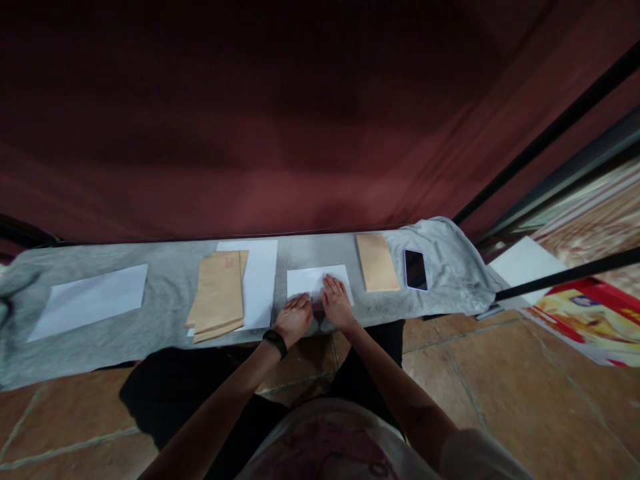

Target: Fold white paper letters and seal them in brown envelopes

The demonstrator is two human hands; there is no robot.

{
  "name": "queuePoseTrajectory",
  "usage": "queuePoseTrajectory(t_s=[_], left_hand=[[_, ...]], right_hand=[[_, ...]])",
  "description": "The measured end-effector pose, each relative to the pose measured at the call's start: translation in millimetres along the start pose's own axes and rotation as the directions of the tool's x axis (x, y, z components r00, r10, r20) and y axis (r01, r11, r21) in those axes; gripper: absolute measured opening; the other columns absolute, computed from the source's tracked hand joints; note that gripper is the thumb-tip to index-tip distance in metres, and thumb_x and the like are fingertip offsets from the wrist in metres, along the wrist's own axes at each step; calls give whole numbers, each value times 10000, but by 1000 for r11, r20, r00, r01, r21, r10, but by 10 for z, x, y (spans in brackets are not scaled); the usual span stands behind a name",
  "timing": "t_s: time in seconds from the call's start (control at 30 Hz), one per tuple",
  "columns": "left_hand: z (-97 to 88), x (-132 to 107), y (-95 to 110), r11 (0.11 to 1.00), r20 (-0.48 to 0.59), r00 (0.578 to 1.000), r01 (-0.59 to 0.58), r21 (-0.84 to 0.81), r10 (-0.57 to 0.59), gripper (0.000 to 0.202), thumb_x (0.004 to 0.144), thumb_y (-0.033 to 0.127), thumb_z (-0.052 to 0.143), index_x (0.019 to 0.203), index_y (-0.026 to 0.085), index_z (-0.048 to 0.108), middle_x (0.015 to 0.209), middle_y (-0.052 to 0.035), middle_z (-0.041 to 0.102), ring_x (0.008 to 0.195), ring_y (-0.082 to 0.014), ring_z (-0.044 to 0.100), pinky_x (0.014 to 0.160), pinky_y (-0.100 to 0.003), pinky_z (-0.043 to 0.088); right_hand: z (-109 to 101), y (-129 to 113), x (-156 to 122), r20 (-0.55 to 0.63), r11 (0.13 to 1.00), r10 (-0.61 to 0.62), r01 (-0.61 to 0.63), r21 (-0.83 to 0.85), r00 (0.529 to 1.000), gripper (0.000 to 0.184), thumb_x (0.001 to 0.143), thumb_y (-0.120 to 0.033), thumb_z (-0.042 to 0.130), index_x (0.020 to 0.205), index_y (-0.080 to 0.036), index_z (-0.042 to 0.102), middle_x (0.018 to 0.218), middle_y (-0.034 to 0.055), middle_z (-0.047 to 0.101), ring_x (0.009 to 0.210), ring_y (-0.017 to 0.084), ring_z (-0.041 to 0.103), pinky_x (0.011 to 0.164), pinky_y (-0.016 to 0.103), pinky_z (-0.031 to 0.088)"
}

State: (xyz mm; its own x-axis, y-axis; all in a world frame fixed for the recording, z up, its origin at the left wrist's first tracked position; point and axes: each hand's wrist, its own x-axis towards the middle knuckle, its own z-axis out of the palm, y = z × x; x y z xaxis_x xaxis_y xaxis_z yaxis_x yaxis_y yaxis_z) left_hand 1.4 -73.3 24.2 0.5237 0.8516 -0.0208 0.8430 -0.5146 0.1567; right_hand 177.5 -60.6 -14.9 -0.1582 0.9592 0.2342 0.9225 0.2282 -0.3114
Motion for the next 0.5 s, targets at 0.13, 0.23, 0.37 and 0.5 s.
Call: queuePoseTrajectory(t_s=[0.13, 0.23, 0.37, 0.5], left_hand=[[68, 351, 29, 993, -29, 996, 83, -84, -86, 537, 1002, 245, 333, 1501, 84, 448, 1592, -138, 419, 1489, -230, 371, 1238, -403, 308], [172, 545, -21, 984, -26, 986, 160, -83, -163, 578, 1030, 350, 289, 1534, 88, 396, 1621, -133, 366, 1526, -237, 291, 1250, -435, 273], [268, 590, -111, 988, -96, 984, 146, -45, -149, 641, 1028, 458, 303, 1564, 109, 346, 1638, -141, 326, 1549, -249, 227, 1267, -467, 196], [276, 559, -146, 986, -117, 979, 166, -30, -168, 682, 1022, 518, 297, 1572, 116, 330, 1650, -150, 293, 1550, -263, 221, 1266, -471, 176]], right_hand=[[33, -40, 208, 77, 999, -49, 48, 18, 996, 502, 1007, -173, 380, 1495, -105, 476, 1583, 127, 437, 1467, 247, 391, 1230, 434, 256], [42, -17, 303, 96, 999, -48, 50, -17, 994, 527, 999, -173, 398, 1521, -102, 436, 1593, 131, 419, 1476, 250, 375, 1231, 435, 240], [56, 42, 340, 78, 996, -31, 37, -80, 996, 532, 1034, -245, 384, 1544, -91, 388, 1608, 155, 384, 1486, 261, 353, 1223, 458, 240], [86, 70, 332, 46, 994, 11, -6, -106, 999, 546, 1047, -284, 380, 1549, -68, 371, 1618, 183, 352, 1498, 285, 329, 1220, 479, 236]])
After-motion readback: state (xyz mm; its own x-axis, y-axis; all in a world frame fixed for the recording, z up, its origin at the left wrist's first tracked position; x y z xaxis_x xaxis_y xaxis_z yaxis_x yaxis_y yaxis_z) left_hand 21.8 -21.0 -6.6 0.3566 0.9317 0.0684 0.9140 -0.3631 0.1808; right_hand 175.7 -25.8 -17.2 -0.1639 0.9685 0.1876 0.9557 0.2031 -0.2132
